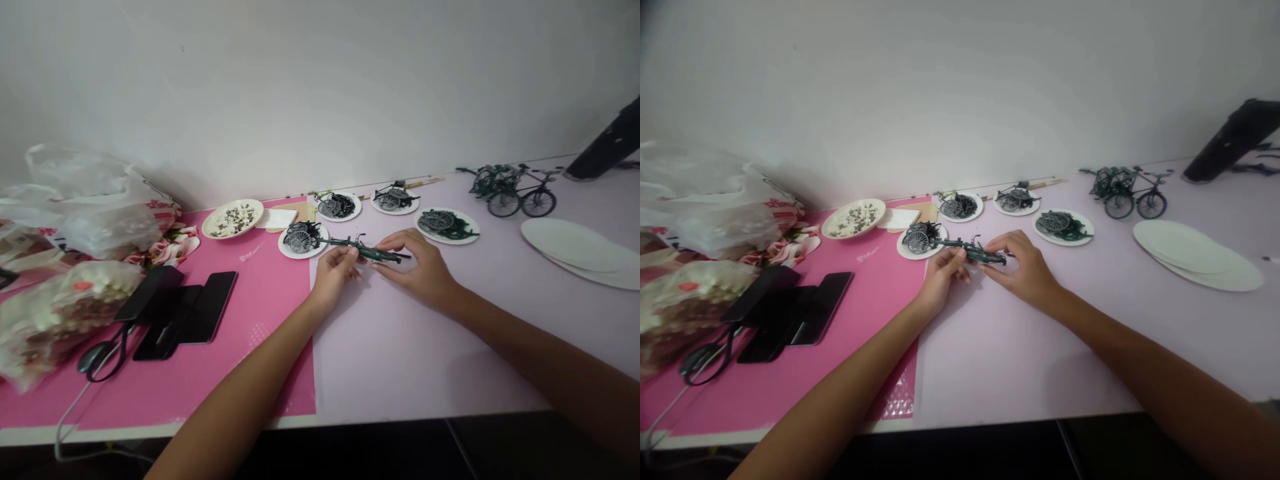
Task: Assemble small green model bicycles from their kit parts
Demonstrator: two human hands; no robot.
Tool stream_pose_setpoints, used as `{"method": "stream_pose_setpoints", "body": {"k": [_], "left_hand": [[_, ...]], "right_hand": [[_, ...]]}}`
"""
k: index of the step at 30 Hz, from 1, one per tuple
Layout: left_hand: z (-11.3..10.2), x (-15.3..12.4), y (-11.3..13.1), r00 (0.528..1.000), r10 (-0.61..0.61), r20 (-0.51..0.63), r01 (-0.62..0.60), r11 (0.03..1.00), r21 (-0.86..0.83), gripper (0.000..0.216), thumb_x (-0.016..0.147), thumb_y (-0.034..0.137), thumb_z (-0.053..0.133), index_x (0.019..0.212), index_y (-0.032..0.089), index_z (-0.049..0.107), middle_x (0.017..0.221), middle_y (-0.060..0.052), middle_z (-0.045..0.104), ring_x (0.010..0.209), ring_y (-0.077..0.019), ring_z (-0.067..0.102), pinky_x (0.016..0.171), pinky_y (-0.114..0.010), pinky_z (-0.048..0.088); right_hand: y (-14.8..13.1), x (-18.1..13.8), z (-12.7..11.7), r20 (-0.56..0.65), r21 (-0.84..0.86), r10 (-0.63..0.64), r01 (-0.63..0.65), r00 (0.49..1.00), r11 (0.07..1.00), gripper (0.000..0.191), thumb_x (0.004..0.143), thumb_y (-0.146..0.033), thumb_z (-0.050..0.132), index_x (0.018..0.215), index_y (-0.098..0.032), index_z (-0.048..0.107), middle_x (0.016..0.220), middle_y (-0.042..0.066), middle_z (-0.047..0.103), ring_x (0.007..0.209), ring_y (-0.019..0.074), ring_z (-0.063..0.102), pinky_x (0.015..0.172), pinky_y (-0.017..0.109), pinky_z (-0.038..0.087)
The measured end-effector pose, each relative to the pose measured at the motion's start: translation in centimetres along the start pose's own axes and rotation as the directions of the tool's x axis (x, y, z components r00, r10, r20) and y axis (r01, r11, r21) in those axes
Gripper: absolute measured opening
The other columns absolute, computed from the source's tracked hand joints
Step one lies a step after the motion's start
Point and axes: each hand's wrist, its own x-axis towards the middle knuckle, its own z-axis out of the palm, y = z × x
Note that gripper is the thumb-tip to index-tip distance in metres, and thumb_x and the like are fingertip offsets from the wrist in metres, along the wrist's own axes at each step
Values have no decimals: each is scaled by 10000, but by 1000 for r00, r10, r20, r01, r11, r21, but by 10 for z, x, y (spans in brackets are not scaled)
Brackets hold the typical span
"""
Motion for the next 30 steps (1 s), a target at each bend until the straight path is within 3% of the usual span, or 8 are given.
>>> {"method": "stream_pose_setpoints", "body": {"k": [7,12,20,25,30], "left_hand": [[1,-1,2,1000,-6,5,6,1000,4,453,804,589,782,861,154,668,764,-43,721,525,-106,588,564,-263,416],[2,-1,4,1000,-18,-5,18,1000,4,419,781,564,793,830,174,648,635,-1,664,514,-120,585,554,-262,401],[3,0,3,999,-18,-34,18,1000,1,420,734,506,830,903,176,633,609,24,649,483,-119,582,537,-260,383],[4,0,2,999,-21,-45,23,999,48,420,781,490,814,1003,152,703,630,8,668,492,-117,573,545,-268,384],[5,-1,0,1000,-13,-25,16,989,150,429,855,577,748,930,155,732,666,-12,692,517,-124,590,586,-278,429]], "right_hand": [[0,-3,0,11,-30,92,-92,996,995,267,851,-290,825,1079,-286,685,1020,52,726,963,274,681,801,450,606],[0,-2,0,80,-36,9,-6,997,999,221,866,-243,803,1055,-298,702,1007,51,734,986,289,664,830,475,586],[4,-2,1,93,-22,-8,10,996,1000,206,855,-200,802,988,-295,676,1012,49,739,1010,300,667,878,504,557],[5,0,1,63,-59,-38,42,997,997,158,884,-221,781,977,-297,678,985,48,738,987,295,671,872,507,546],[4,3,-1,-4,-119,-59,58,998,991,138,882,-253,795,955,-303,689,964,46,732,978,301,671,903,520,530]]}}
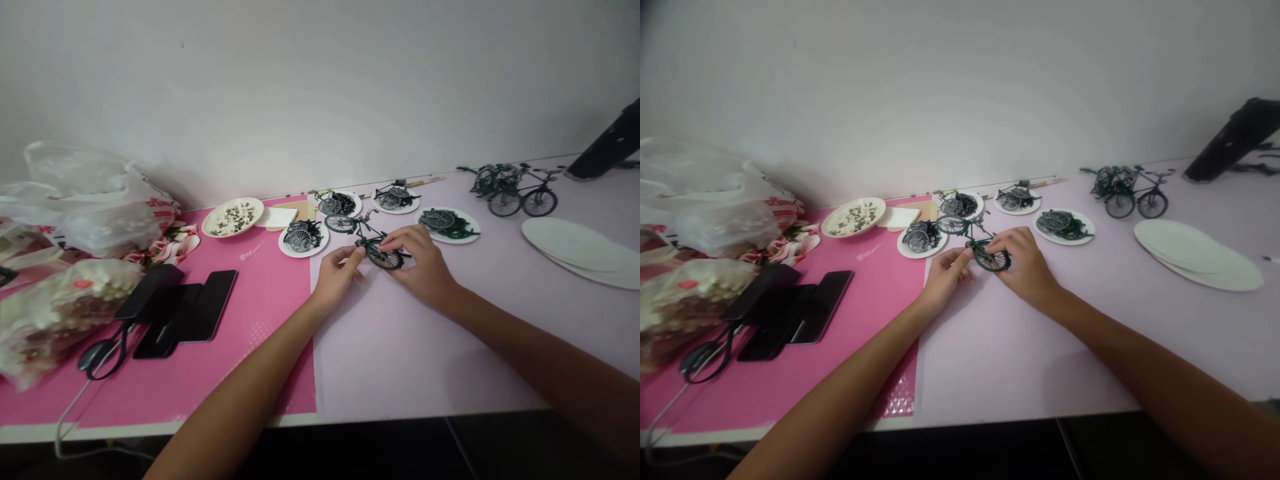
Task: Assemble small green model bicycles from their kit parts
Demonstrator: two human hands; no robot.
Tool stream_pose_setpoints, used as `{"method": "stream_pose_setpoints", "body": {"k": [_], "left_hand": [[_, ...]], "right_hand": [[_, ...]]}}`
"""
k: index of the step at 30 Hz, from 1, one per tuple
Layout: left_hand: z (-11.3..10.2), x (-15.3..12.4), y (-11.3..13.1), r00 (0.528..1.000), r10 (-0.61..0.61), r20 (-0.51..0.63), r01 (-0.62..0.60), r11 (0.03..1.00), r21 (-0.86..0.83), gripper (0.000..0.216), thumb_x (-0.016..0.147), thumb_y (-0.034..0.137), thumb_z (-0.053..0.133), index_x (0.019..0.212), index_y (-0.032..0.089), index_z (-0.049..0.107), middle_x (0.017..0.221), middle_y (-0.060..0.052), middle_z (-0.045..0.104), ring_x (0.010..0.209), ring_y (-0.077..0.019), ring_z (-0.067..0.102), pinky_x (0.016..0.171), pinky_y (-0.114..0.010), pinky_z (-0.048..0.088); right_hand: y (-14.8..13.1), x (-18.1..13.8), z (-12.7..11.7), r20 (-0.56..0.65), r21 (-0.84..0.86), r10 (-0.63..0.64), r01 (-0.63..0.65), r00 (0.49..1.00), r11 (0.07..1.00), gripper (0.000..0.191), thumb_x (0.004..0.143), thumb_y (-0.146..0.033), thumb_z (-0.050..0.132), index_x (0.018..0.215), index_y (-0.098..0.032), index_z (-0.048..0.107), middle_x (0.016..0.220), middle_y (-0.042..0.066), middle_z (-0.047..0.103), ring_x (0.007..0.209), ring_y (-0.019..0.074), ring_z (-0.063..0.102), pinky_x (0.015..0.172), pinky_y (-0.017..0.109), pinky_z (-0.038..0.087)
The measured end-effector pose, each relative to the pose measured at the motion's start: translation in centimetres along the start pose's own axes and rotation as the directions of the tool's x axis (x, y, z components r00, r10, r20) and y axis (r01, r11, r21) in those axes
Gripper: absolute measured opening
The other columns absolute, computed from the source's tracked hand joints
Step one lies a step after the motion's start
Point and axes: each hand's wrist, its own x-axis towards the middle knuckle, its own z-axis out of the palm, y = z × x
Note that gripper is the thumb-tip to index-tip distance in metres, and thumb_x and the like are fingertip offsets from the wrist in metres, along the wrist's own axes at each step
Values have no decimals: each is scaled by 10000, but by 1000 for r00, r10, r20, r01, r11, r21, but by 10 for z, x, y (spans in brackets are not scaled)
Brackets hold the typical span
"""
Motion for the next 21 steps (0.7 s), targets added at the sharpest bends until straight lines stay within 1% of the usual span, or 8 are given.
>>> {"method": "stream_pose_setpoints", "body": {"k": [3,6,10,12,14,17,21], "left_hand": [[2,-2,1,999,14,52,-15,1000,12,464,890,620,700,908,159,743,683,-25,708,527,-132,607,587,-276,447],[5,-5,5,996,6,88,-4,1000,-15,507,895,665,674,873,162,729,626,-18,675,515,-138,616,543,-266,411],[9,-8,11,997,-35,74,40,997,-67,497,815,658,777,785,176,660,555,5,608,508,-151,628,506,-266,362],[11,-9,12,996,-68,57,73,992,-99,495,796,645,804,760,176,650,548,-6,609,519,-163,635,507,-277,365],[12,-9,11,995,-89,47,95,986,-137,478,794,621,819,816,162,687,576,-21,641,535,-167,645,515,-282,372],[12,-8,7,994,-105,25,108,976,-189,478,795,559,844,1001,141,736,662,-31,699,532,-145,642,513,-268,367],[9,-5,4,991,-129,-31,119,967,-225,476,831,481,831,1139,132,730,741,-42,734,534,-126,650,507,-244,367]], "right_hand": [[0,1,-2,-31,-72,-17,15,999,997,119,890,-241,775,944,-310,695,977,54,728,976,311,659,902,536,525],[0,1,-2,-62,-118,-56,48,997,992,136,907,-185,727,923,-319,707,972,57,722,978,311,645,891,539,516],[0,0,-1,-54,-119,-121,114,991,986,216,917,-121,672,916,-328,732,1004,47,725,985,297,636,898,533,496],[-1,-1,0,-51,-136,-141,133,989,982,249,912,-94,654,911,-330,732,1020,43,727,985,294,633,894,531,489],[-1,-2,1,-49,-172,-159,149,986,974,270,905,-70,640,905,-326,724,1030,42,725,992,294,629,890,530,486],[-1,-2,1,-23,-231,-179,169,984,958,307,898,-34,614,932,-321,718,1082,50,718,1031,300,618,896,526,485],[1,-1,-1,71,-236,-172,184,983,954,339,899,-30,620,1047,-315,730,1157,76,694,1095,311,606,934,527,480]]}}
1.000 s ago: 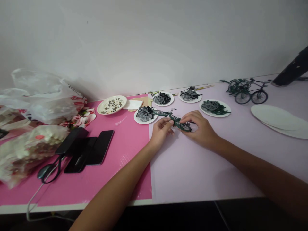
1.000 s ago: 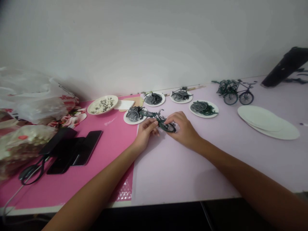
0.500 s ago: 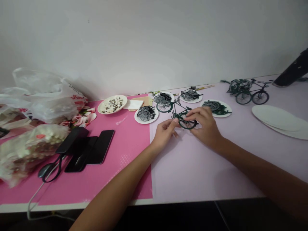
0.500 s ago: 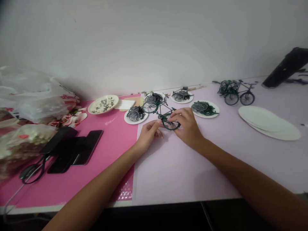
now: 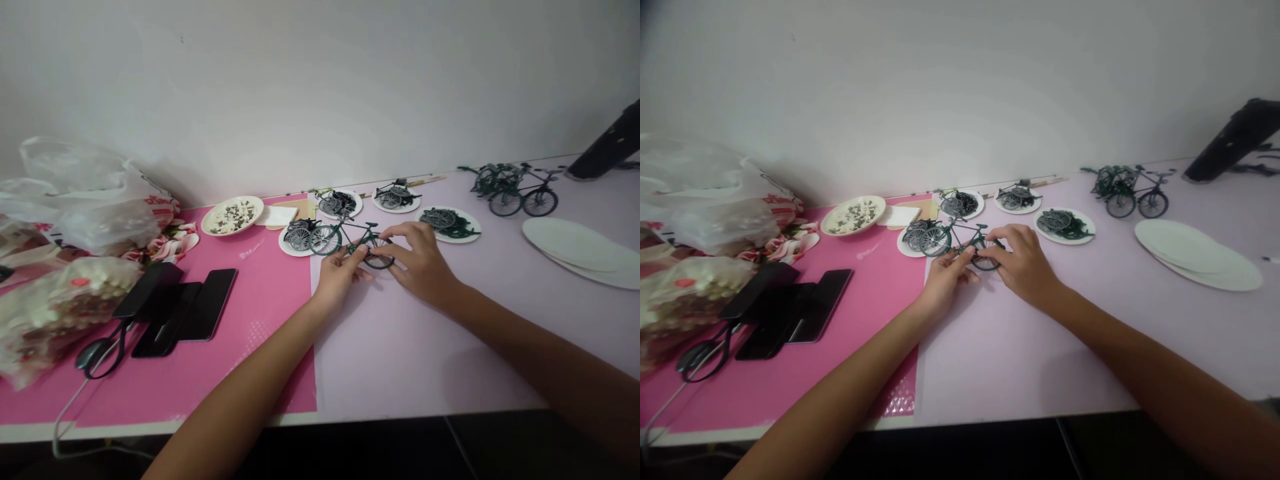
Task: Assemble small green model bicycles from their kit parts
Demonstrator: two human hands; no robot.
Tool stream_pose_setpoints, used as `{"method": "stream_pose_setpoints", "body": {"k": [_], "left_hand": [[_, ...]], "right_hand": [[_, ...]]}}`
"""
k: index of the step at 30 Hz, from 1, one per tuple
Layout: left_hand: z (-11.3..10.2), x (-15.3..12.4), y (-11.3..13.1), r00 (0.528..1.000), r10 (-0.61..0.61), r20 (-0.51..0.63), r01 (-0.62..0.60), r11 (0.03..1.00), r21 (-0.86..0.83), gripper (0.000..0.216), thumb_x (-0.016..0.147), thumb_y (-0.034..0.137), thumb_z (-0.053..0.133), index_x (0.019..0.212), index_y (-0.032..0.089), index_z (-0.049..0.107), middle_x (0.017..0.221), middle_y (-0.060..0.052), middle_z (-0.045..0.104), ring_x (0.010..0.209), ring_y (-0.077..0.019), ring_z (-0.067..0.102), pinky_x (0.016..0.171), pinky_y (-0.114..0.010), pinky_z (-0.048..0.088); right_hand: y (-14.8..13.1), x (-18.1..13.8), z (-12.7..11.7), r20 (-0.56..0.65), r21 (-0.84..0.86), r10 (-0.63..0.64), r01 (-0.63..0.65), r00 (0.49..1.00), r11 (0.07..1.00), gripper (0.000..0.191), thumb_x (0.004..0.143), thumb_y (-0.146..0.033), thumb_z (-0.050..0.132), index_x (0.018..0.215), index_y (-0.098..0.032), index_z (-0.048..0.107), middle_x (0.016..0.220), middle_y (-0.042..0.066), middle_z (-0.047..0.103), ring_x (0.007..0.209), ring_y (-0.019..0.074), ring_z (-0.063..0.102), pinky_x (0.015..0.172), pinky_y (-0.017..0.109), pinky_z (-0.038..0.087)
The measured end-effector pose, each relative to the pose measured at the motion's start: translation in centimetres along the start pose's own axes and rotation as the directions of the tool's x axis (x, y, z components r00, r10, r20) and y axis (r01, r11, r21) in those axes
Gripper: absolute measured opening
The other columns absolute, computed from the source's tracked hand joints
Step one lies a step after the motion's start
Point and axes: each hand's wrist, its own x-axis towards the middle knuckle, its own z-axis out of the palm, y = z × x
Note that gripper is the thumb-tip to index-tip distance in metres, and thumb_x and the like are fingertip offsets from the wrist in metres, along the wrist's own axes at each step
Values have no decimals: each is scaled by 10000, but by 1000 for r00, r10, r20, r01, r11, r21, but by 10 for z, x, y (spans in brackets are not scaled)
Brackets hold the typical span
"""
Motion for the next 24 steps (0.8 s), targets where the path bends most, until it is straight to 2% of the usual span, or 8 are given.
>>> {"method": "stream_pose_setpoints", "body": {"k": [4,7,10,13,17,21,24], "left_hand": [[-3,2,2,998,42,-40,-41,999,31,523,864,445,810,1251,112,695,677,-24,708,542,-132,655,511,-221,373],[-4,2,3,995,80,-54,-77,996,54,545,900,448,777,1301,96,667,646,-4,676,522,-118,630,518,-209,382],[-5,3,2,994,103,-45,-100,993,67,542,927,440,751,1342,107,644,665,4,654,526,-110,624,510,-201,380],[-6,5,-2,992,125,15,-125,987,97,532,950,414,726,1379,117,622,638,16,623,521,-112,614,492,-196,362],[-6,6,-6,987,134,88,-146,979,143,537,971,413,691,1414,126,596,585,34,582,509,-124,606,494,-200,379],[-5,5,-9,980,149,134,-170,972,160,557,966,431,687,1413,113,593,637,21,612,483,-115,596,514,-217,436],[-5,3,-10,971,165,174,-194,966,171,554,961,415,688,1414,112,594,714,-2,661,465,-100,593,523,-223,467]], "right_hand": [[-2,0,-1,87,65,19,-25,996,998,210,903,-174,745,1070,-301,744,1209,91,678,1141,326,599,968,534,472],[-7,0,0,31,178,110,-114,993,977,130,885,-308,811,997,-287,747,1125,81,684,1083,306,625,970,514,491],[-7,0,1,-43,235,256,-240,966,942,89,918,-325,769,985,-281,732,1042,71,681,1038,287,642,969,496,510],[-2,-2,2,-39,250,366,-346,930,904,165,935,-345,736,1083,-279,707,1085,78,695,1085,293,644,971,493,518],[2,-7,6,78,338,501,-496,862,800,335,933,-398,727,1235,-276,643,1175,73,714,1117,278,669,970,477,532],[-1,-10,12,107,419,577,-563,810,712,332,918,-411,733,1207,-267,658,1135,65,721,1070,262,691,1005,481,523],[-4,-10,14,141,492,630,-607,763,624,354,894,-423,758,1195,-269,655,1178,72,705,1102,264,681,1013,477,524]]}}
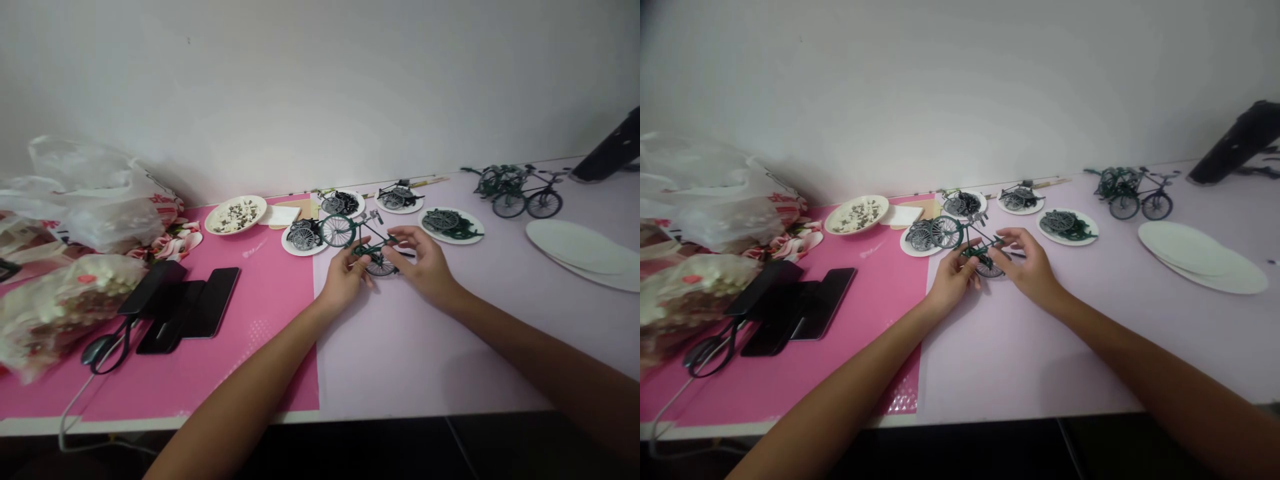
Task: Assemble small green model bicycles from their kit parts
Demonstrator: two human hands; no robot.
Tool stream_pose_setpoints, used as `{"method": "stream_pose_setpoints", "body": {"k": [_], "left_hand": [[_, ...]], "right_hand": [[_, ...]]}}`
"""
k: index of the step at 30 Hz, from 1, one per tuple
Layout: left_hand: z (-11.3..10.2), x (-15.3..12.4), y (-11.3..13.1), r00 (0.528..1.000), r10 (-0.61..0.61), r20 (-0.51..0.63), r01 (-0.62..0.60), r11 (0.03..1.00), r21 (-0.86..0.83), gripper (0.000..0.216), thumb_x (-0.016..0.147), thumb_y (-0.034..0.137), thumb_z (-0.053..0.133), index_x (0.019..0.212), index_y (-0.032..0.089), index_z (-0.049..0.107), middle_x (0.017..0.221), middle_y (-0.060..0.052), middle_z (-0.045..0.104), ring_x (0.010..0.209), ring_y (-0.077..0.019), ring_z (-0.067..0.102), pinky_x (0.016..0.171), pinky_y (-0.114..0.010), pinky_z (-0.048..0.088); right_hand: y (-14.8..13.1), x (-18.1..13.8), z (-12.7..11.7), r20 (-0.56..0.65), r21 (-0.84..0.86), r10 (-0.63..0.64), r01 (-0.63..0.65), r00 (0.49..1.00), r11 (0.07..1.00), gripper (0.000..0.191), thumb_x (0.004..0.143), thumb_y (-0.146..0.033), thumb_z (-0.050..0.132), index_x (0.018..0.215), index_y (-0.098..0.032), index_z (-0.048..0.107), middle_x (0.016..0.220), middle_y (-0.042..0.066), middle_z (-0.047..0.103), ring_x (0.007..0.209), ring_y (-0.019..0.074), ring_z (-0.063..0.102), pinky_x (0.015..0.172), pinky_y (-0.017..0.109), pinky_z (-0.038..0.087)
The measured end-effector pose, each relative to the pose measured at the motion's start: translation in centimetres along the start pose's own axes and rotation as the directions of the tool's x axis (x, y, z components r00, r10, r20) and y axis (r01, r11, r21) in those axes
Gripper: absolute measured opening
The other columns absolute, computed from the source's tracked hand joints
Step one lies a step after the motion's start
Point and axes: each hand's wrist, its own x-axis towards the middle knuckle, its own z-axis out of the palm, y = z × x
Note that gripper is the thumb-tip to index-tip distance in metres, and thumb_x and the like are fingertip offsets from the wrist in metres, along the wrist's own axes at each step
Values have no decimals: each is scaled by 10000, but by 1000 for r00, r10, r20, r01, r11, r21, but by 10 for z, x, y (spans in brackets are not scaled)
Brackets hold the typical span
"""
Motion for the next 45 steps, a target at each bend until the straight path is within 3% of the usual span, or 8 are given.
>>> {"method": "stream_pose_setpoints", "body": {"k": [8,14,20,31,35,38,42,45], "left_hand": [[3,-5,0,996,24,84,-26,999,23,520,958,375,668,1397,102,608,858,-60,722,475,-102,613,527,-245,518],[4,-7,1,993,9,116,-10,1000,16,479,977,361,632,1376,97,597,674,-3,657,503,-162,676,563,-267,540],[5,-7,2,995,-7,101,4,1000,29,429,976,329,636,1338,101,607,722,-14,680,487,-136,649,536,-248,521],[3,-6,3,991,-44,123,39,999,37,557,889,265,757,1400,118,592,646,27,616,498,-132,643,545,-230,509],[4,-6,3,996,-45,74,42,998,43,481,885,228,736,1335,117,610,637,44,582,484,-128,634,520,-219,490],[4,-5,3,999,-44,4,43,998,51,405,878,207,726,1261,120,628,640,47,571,477,-125,629,503,-210,474],[0,0,2,995,-9,-103,18,997,81,351,877,199,730,1208,136,634,686,29,619,463,-101,598,493,-203,460],[-4,4,0,980,36,-195,-21,997,80,334,879,213,746,1182,148,623,742,12,658,453,-84,583,488,-198,448]], "right_hand": [[-4,-3,2,104,183,97,-115,990,976,456,835,-379,824,1208,-268,587,951,22,699,937,230,696,910,414,547],[-6,-3,2,100,158,81,-96,992,983,463,818,-337,825,1208,-269,585,940,18,689,943,229,692,902,399,551],[-1,-2,2,120,123,23,-38,992,992,459,827,-329,813,1221,-275,584,941,17,686,955,231,693,918,406,553],[0,-2,-1,128,85,30,-42,991,995,454,821,-383,825,1205,-276,609,990,35,708,980,250,703,956,456,557],[-1,-1,-2,113,49,24,-30,993,998,479,835,-454,820,1226,-273,612,1053,56,725,1031,265,704,962,459,552],[-1,2,-5,34,-15,0,0,999,1000,334,969,-522,651,1186,-268,640,1159,83,713,1068,267,685,923,439,552],[2,12,-16,-45,-136,-79,72,996,988,249,1012,-474,577,1130,-270,657,1065,71,711,1013,274,666,909,456,531],[11,21,-25,13,-302,-149,146,989,942,161,971,-415,626,986,-274,702,1007,74,707,1023,309,624,926,501,502]]}}
